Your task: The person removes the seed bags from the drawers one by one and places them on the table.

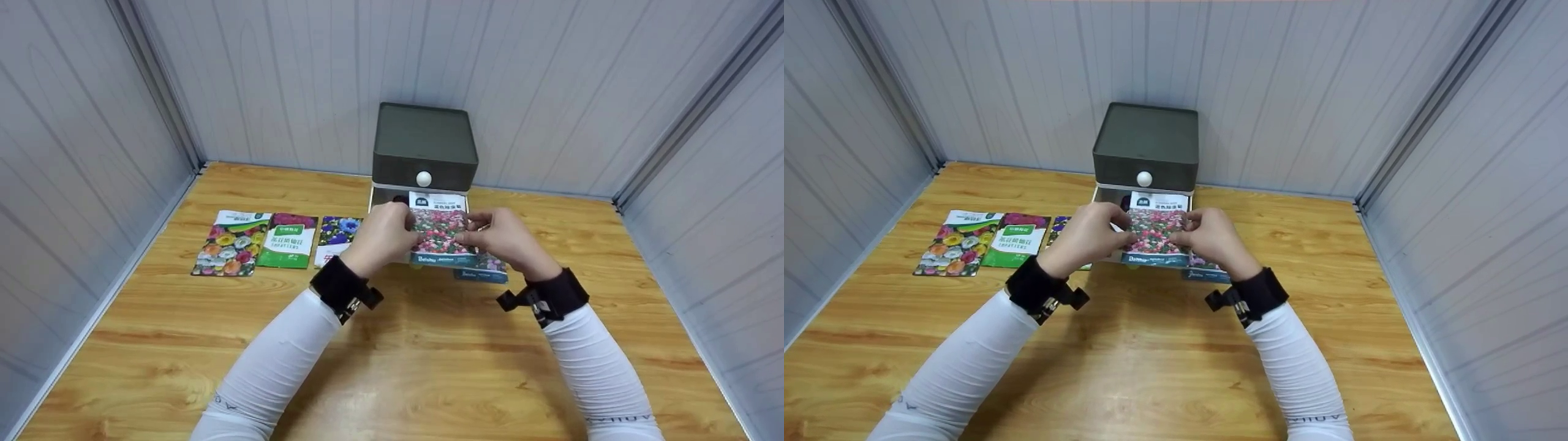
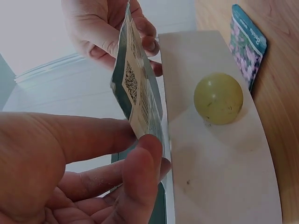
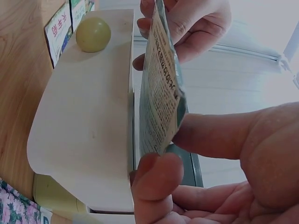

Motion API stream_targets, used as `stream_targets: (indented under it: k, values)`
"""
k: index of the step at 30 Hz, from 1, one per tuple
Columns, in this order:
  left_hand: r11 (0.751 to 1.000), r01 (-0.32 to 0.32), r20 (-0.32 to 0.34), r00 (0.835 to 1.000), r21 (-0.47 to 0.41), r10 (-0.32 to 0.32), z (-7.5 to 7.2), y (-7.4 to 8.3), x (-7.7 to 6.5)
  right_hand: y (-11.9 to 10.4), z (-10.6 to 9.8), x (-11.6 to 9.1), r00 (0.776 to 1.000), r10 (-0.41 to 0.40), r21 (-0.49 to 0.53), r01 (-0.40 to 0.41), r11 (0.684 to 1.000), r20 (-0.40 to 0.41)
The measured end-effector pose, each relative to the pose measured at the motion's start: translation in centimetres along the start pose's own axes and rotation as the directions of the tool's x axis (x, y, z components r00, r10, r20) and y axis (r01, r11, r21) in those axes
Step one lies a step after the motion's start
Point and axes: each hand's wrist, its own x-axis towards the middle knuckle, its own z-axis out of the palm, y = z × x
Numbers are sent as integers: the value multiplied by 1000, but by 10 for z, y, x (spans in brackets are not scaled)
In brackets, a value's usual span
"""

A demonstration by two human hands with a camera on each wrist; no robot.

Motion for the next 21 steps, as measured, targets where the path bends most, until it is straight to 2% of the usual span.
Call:
stream_targets:
  k: [6, 13, 21]
  values:
    - [1000, -28, -21, 999, -6, 28, 3, 3, -2, 4, -2, -4, 1000, 12, 31, -11, 999, -6]
    - [999, -34, -2, 999, -43, 34, 9, 6, -4, 14, -5, -10, 1000, 25, 91, -23, 996, -19]
    - [997, -32, 24, 999, -73, 34, 15, 14, -5, 27, -9, -15, 999, -5, 133, 10, 991, -39]
